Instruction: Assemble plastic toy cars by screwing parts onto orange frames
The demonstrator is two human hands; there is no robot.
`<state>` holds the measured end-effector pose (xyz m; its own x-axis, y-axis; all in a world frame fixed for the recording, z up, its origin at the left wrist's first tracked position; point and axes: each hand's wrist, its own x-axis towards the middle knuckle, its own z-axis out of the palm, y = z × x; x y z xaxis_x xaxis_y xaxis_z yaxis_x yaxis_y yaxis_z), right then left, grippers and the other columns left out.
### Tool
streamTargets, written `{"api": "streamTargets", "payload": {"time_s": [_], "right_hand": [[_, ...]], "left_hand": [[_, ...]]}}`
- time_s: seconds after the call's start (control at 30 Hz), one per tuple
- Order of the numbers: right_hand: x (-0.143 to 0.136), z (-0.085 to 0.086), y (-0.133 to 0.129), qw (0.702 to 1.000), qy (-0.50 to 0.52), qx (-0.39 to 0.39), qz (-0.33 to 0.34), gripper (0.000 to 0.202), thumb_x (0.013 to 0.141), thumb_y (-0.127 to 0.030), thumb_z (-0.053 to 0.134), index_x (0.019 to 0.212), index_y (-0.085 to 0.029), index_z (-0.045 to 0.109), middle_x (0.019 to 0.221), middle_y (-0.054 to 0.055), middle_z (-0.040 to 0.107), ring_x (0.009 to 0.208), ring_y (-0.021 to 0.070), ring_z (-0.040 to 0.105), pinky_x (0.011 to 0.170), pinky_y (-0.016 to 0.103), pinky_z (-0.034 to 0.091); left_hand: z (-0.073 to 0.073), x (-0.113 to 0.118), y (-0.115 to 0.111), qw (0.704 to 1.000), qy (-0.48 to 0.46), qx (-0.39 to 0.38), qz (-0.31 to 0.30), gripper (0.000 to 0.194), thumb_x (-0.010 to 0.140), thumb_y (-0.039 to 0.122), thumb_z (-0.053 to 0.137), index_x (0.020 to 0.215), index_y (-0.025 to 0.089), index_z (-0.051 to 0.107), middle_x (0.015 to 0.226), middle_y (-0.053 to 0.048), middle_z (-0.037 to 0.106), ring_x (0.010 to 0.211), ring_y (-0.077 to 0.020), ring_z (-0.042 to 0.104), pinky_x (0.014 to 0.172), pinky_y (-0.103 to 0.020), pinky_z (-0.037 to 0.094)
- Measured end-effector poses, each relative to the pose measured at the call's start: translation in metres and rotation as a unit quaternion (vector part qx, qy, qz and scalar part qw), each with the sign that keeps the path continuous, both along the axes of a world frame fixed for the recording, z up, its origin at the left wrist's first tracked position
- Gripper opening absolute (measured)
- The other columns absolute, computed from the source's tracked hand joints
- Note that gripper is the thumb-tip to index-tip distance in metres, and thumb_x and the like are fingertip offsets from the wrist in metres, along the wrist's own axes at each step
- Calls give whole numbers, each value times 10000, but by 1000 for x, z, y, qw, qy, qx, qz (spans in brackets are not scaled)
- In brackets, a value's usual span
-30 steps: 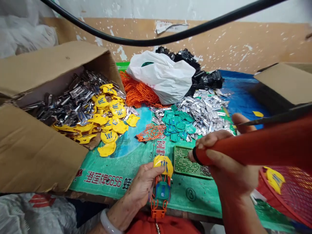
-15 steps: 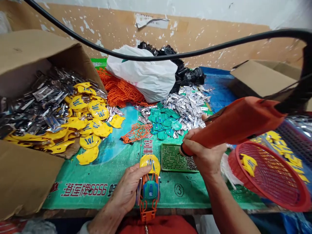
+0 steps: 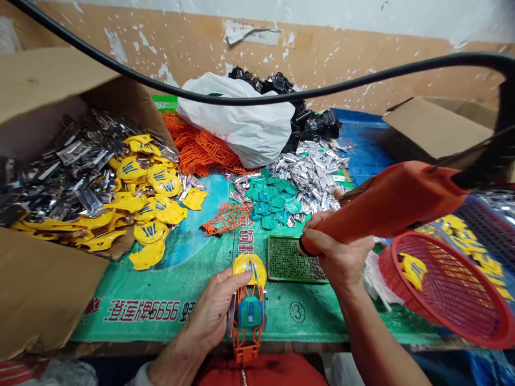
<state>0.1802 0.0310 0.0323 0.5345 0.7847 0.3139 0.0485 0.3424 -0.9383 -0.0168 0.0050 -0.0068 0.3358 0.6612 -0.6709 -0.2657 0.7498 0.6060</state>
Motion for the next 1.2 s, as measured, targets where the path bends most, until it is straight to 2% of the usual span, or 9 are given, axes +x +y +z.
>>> {"api": "streamTargets", "payload": {"time_s": [0.23, 0.4, 0.6, 0.77, 0.87, 0.97, 1.07, 1.2], "right_hand": [[-1, 3, 0, 1000, -21, -2, -4, 167, 559, -74, 722, 576, -192, 605, 612, -29, 625, 525, 131, 566, 496, 296, 470], [-1, 3, -2, 1000, -22, -19, -2, 171, 560, -146, 769, 628, -204, 624, 617, -24, 619, 522, 145, 556, 489, 310, 465], [-2, 3, -4, 999, -21, -35, 8, 165, 583, -125, 755, 611, -210, 615, 647, -12, 627, 541, 152, 567, 511, 317, 461], [3, 1, -3, 1000, -13, -13, -8, 135, 586, -138, 749, 641, -187, 635, 665, -14, 630, 551, 148, 569, 543, 328, 485], [5, 7, -4, 1000, 0, 17, -8, 135, 585, -131, 742, 648, -175, 630, 668, -11, 634, 569, 154, 591, 589, 348, 508], [-2, 21, -11, 998, 38, 37, 30, 328, 585, -89, 719, 879, -215, 647, 669, -31, 632, 568, 149, 585, 573, 339, 515], [-14, 33, -21, 990, 87, 31, 109, 608, 621, -73, 677, 1164, -316, 552, 690, -43, 621, 599, 162, 581, 535, 328, 519], [-28, 37, -34, 975, 110, 31, 189, 667, 676, -112, 700, 1263, -349, 489, 723, -27, 613, 654, 167, 584, 637, 361, 540]], "left_hand": [[0, 0, 1, 1000, -7, -2, 1, 296, 689, 326, 757, 879, 102, 716, 686, -65, 706, 548, -137, 619, 509, -219, 485], [0, 1, 1, 1000, -5, 2, -2, 296, 696, 329, 754, 880, 100, 715, 670, -60, 703, 529, -127, 609, 499, -211, 479], [0, 3, 1, 1000, 3, 4, 14, 280, 675, 316, 769, 849, 102, 722, 682, -58, 710, 524, -123, 608, 496, -213, 489], [1, 4, -1, 1000, -2, -1, 16, 259, 676, 303, 766, 819, 91, 724, 642, -56, 702, 503, -120, 601, 472, -208, 482], [1, 5, -2, 1000, -16, -3, 18, 247, 662, 293, 775, 779, 83, 718, 622, -54, 695, 488, -114, 593, 455, -201, 473], [3, 8, -1, 999, -19, -13, 31, 225, 638, 267, 789, 739, 86, 701, 586, -43, 680, 459, -106, 578, 438, -193, 455], [6, 10, 0, 998, -31, -24, 43, 208, 628, 236, 784, 741, 85, 694, 609, -58, 693, 467, -118, 588, 448, -204, 458], [8, 11, 0, 997, -55, -20, 52, 175, 638, 210, 755, 743, 82, 699, 608, -51, 687, 480, -113, 579, 491, -214, 457]]}}
